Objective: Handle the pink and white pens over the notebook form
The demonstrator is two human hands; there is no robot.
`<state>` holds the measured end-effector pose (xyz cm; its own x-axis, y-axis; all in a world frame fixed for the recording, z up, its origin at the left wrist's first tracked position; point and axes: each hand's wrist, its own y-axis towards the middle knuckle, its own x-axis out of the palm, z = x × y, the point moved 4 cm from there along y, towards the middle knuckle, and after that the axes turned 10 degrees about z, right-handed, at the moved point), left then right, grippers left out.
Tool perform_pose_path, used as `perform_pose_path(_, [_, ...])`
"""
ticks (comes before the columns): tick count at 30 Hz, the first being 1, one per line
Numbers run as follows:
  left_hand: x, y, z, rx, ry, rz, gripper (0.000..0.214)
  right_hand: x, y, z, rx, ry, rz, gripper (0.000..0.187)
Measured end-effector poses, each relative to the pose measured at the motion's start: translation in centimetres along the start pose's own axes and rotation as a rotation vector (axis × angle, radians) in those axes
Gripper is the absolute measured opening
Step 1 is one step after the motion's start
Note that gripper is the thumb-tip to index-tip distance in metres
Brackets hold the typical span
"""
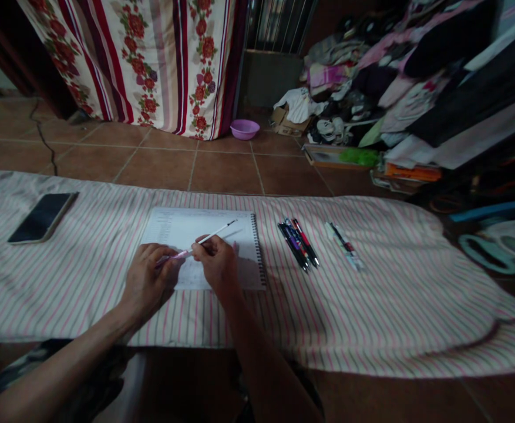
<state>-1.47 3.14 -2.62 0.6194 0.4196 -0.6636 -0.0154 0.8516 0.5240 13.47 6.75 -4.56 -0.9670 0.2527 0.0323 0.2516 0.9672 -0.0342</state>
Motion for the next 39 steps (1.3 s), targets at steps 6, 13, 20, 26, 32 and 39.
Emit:
perform_pose_path(6, [0.2,-0.1,0.3,-0.030,-0.069,0.016,0.014,0.3,-0.3,-0.1,-0.007,0.007,-0.059,0.011])
perform_pose_path(13, [0.4,-0.2,0.5,-0.060,-0.124,0.053,0.012,0.4,-0.7,0.4,0.086,0.084,-0.062,0.016])
perform_pose_path(20, [0.5,-0.1,0.5,-0.074,-0.138,0.105,0.011,0.7,-1.0,-0.3,0.037,0.050,-0.086,0.024])
perform_pose_path(26, [0.3,0.0,1.0,-0.032,-0.159,0.116,0.009,0.9,-1.7,-1.2,0.060,-0.086,-0.152,0.031])
perform_pose_path(32, [0.2,-0.1,1.0,-0.060,-0.197,0.112,0.008,1.4,-2.3,-1.1,-0.046,-0.215,-0.129,0.030])
perform_pose_path(39, [0.9,-0.3,0.6,-0.298,-0.423,0.057,0.011,1.9,-2.5,-1.5,-0.152,-0.261,-0.091,0.034])
